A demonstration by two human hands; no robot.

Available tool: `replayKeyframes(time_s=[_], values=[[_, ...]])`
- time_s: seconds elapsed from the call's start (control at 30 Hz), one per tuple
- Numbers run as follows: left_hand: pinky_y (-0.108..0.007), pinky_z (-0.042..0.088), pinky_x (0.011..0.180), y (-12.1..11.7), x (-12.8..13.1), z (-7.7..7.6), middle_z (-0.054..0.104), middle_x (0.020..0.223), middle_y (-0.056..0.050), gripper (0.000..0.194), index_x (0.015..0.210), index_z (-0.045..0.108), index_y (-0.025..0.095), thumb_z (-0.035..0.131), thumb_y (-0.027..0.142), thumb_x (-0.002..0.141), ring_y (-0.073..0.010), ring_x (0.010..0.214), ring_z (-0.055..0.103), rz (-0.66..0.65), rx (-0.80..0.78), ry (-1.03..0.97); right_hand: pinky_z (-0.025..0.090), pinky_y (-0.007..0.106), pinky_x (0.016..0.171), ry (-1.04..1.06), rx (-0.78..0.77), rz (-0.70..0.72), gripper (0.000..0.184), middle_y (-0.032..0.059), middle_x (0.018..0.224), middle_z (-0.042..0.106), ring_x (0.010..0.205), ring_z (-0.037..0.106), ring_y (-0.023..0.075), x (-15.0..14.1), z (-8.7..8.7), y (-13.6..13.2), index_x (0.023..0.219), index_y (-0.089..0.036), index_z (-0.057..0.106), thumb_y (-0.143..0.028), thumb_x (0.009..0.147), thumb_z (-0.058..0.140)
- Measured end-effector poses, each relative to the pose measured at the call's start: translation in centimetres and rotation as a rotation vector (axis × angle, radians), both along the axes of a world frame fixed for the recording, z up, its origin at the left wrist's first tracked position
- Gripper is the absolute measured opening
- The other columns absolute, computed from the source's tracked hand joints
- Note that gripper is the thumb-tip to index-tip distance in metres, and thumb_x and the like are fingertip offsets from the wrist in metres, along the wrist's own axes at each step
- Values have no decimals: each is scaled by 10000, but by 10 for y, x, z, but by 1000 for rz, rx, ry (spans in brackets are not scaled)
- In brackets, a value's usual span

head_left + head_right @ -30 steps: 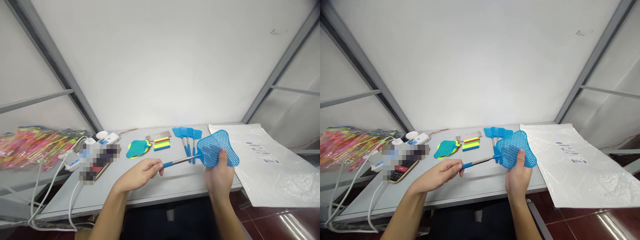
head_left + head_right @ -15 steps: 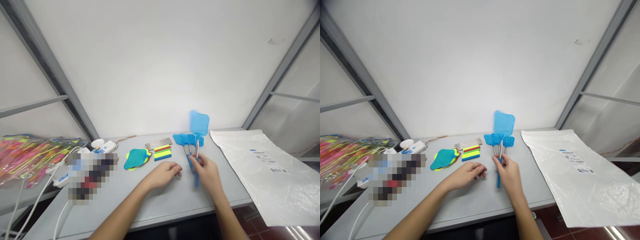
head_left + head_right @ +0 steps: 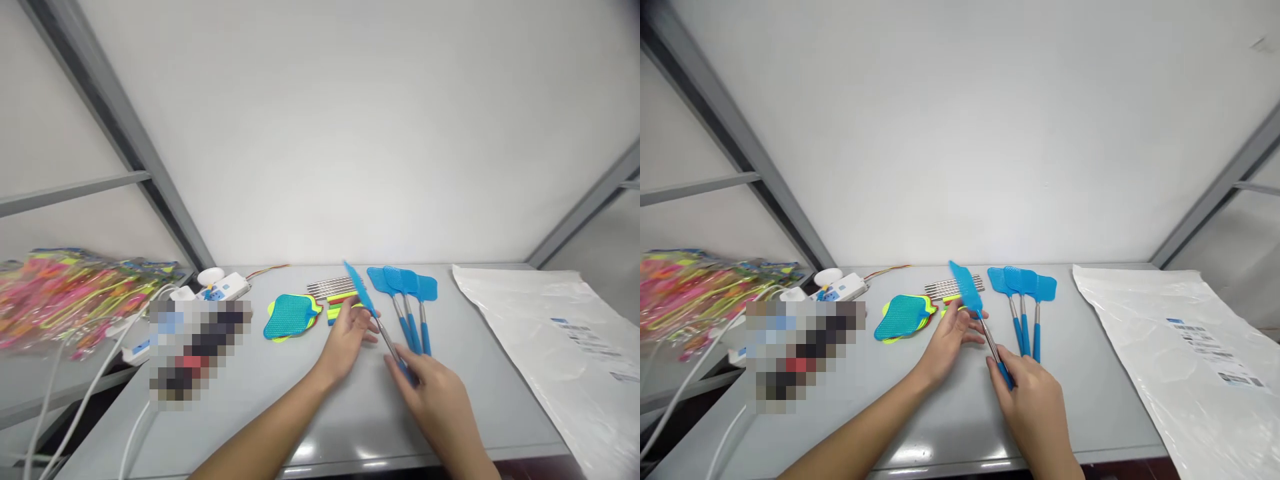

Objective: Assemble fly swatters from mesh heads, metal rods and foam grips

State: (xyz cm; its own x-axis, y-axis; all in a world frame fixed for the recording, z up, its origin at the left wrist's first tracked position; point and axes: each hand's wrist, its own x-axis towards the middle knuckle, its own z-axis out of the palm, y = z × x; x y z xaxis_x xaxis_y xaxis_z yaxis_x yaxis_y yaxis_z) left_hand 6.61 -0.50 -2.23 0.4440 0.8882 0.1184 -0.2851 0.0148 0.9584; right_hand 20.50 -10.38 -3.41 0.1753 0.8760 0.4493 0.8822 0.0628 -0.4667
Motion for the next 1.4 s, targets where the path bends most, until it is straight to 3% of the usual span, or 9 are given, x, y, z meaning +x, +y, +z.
replayKeyframes(time_s=[0.23, 0.37, 0.57, 0.63, 0.73, 0.93, 1.07, 1.17, 1.4], values=[[-305, 539, 610, -4, -2, 3, 668, 812, -82, 385, 840, 603, 158, 580, 542, 847, -156, 586, 623, 67, -40, 7, 489, 279, 571, -32, 124, 129, 330, 60, 740, 677, 603, 612, 181, -18, -20, -9, 1104, -163, 669, -375, 907, 511], [-296, 550, 564, -6, 0, 1, 676, 827, -87, 368, 863, 627, 147, 657, 507, 795, -163, 603, 628, 58, -51, 30, 472, 231, 508, 102, 128, 127, 363, -6, 639, 607, 481, 536, 127, -11, -23, -24, 1193, -179, 627, -359, 886, 558], [-293, 526, 547, 3, -7, -1, 659, 919, -95, 451, 1028, 596, 148, 535, 561, 855, -130, 554, 603, 26, -130, -51, 438, 255, 528, 128, 59, -24, 440, 17, 723, 656, 533, 545, 153, 31, 1, -17, 1306, -257, 580, -405, 897, 517], [-273, 511, 552, 7, -12, -1, 638, 904, -68, 442, 1078, 571, 164, 502, 551, 877, -114, 557, 585, 54, -89, -35, 420, 275, 542, 82, 12, -154, 429, 26, 712, 670, 566, 569, 181, 50, 7, 2, 1301, -274, 590, -384, 895, 501], [-231, 456, 515, 9, -15, -1, 592, 807, -21, 383, 957, 573, 159, 486, 526, 893, -91, 521, 544, 72, -15, 44, 360, 300, 535, -32, -155, -338, 426, 57, 649, 660, 581, 576, 226, 72, 11, 37, 1264, -269, 627, -289, 862, 488], [-212, 364, 500, 2, -10, -6, 544, 713, 22, 320, 869, 566, 153, 481, 457, 926, -63, 469, 480, -14, 84, 147, 375, 307, 591, -67, -314, -312, 462, 137, 823, 704, 719, 632, 261, 73, 12, 80, 1225, -195, 649, -222, 780, 530], [-215, 359, 515, -3, -10, -8, 524, 721, 29, 312, 887, 553, 169, 422, 443, 959, -71, 507, 458, -66, 184, 263, 399, 329, 669, -135, -438, -256, 453, 186, 921, 689, 823, 642, 284, 68, 13, 88, 1223, -111, 624, -181, 800, 477], [-215, 355, 529, -6, -11, -6, 528, 716, 27, 301, 877, 557, 175, 410, 421, 967, -81, 539, 452, -105, 232, 356, 396, 328, 721, -171, -485, -173, 432, 163, 996, 668, 870, 638, 268, 68, 13, 89, 1216, -158, 624, -159, 823, 443], [-243, 356, 592, -12, -10, -6, 552, 675, 17, 285, 799, 569, 186, 407, 349, 968, -121, 634, 488, -162, 489, 614, 370, 415, 846, -148, -442, -140, 460, 117, 1017, 628, 969, 603, 276, 72, 2, 71, 1353, -195, 498, -267, 965, 261]])
